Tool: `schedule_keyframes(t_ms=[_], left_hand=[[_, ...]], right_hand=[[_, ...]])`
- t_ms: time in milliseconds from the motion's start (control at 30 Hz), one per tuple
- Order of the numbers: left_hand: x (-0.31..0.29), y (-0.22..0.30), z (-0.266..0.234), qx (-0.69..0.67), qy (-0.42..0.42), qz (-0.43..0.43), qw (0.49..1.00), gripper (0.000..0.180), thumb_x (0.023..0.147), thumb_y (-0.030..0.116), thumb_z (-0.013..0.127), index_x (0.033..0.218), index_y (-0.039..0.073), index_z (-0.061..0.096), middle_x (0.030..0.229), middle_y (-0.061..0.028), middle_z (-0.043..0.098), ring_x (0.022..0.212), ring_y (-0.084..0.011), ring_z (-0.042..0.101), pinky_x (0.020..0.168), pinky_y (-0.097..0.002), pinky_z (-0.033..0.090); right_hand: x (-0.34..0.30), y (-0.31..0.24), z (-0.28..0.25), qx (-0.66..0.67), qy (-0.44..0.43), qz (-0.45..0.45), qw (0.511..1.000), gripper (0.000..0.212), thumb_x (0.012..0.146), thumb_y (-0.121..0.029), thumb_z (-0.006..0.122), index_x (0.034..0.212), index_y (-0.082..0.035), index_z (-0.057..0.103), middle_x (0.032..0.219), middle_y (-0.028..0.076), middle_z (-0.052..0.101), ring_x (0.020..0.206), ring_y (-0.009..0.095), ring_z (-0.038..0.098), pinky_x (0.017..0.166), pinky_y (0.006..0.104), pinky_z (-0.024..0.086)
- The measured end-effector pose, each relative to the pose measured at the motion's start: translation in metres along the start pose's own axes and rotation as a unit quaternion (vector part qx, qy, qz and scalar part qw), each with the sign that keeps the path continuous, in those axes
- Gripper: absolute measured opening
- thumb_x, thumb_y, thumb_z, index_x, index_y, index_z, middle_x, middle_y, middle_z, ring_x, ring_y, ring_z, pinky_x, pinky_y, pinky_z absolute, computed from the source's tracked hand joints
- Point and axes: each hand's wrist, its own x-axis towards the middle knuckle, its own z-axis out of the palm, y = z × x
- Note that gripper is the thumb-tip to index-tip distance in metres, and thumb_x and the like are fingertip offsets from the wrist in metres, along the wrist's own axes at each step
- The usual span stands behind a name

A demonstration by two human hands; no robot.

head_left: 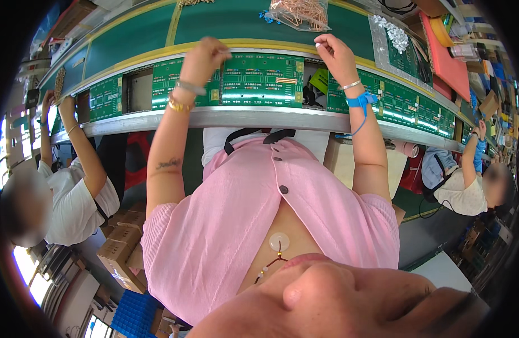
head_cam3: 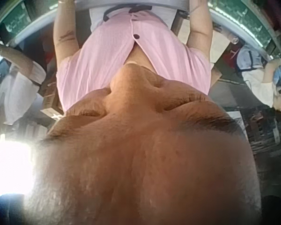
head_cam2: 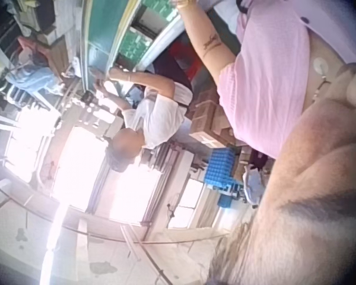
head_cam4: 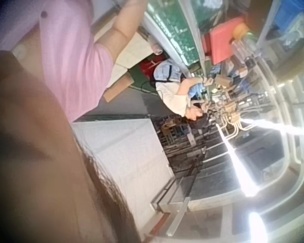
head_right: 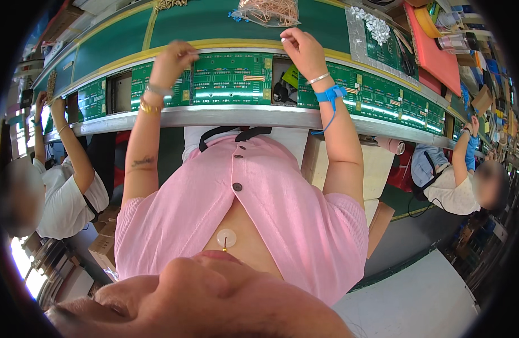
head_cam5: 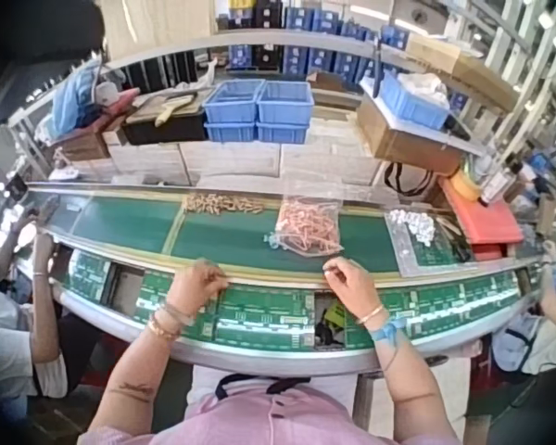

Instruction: Assembling components onto a printed circuit board on a production line.

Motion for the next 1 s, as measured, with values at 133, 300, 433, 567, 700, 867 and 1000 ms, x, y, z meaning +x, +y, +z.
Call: schedule_keyframes(t_ms=[133,300,433,567,700,867,1000], left_hand=[[0.069,-0.034,-0.021,0.153,0.125,0.027,0.98,0.016,0.079,0.023,0.064,0.089,0.011,0.066,0.084,-0.008,0.065,0.076,-0.0257,0.063,0.069,-0.0335,0.051],[0.144,-0.097,-0.004,0.355,0.166,0.102,0.914,0.009,0.075,0.015,0.056,0.074,0.015,0.065,0.084,-0.0073,0.058,0.085,-0.0261,0.055,0.077,-0.0384,0.044],[0.151,-0.098,-0.005,0.414,0.107,0.078,0.901,0.021,0.078,0.029,0.059,0.096,0.019,0.064,0.092,-0.0062,0.055,0.089,-0.0261,0.053,0.072,-0.0402,0.046],[0.14,-0.083,-0.015,0.377,0.166,0.247,0.877,0.016,0.08,0.021,0.061,0.091,0.012,0.066,0.084,-0.0082,0.065,0.077,-0.0252,0.063,0.068,-0.0351,0.051],[0.097,-0.031,-0.005,0.242,0.123,0.09,0.958,0.015,0.08,0.018,0.058,0.091,0.013,0.066,0.086,-0.0084,0.065,0.078,-0.0269,0.062,0.068,-0.0381,0.05],[0.061,-0.012,0.005,0.193,0.134,0.126,0.964,0.015,0.08,0.019,0.058,0.09,0.012,0.067,0.084,-0.0091,0.065,0.077,-0.0278,0.062,0.068,-0.0369,0.051],[0.026,0.035,0.041,-0.033,-0.051,0.055,0.997,0.015,0.078,0.015,0.064,0.09,0.006,0.068,0.083,-0.0087,0.067,0.075,-0.0189,0.064,0.068,-0.0283,0.05]], right_hand=[[-0.012,-0.023,0.006,-0.014,-0.045,-0.031,0.998,0.009,0.081,-0.017,0.06,0.088,-0.011,0.061,0.071,0.003,0.059,0.065,0.016,0.058,0.057,0.0274,0.046],[-0.023,-0.024,0.009,-0.01,-0.039,-0.011,0.999,0.009,0.081,-0.016,0.06,0.088,-0.01,0.061,0.075,0.003,0.059,0.065,0.016,0.059,0.057,0.0269,0.046],[-0.028,-0.016,0.007,0.013,-0.037,0.007,0.999,0.01,0.081,-0.014,0.06,0.089,-0.008,0.061,0.078,0.004,0.06,0.067,0.016,0.059,0.058,0.0257,0.046],[-0.028,-0.011,0.01,0.04,-0.036,0.02,0.998,0.011,0.082,-0.014,0.06,0.09,-0.007,0.061,0.078,0.004,0.059,0.068,0.016,0.059,0.058,0.0251,0.045],[-0.029,-0.013,0.009,0.05,-0.039,0.034,0.997,0.011,0.082,-0.015,0.06,0.09,-0.007,0.061,0.079,0.004,0.059,0.068,0.015,0.058,0.058,0.0247,0.045],[-0.029,-0.008,0.011,0.071,-0.02,0.027,0.997,0.011,0.082,-0.016,0.06,0.09,-0.008,0.061,0.079,0.003,0.06,0.068,0.014,0.058,0.059,0.0245,0.045],[-0.029,0.0,0.014,0.079,0.029,0.038,0.996,0.011,0.082,-0.016,0.061,0.092,-0.01,0.062,0.078,0.003,0.06,0.069,0.014,0.059,0.06,0.0247,0.046]])
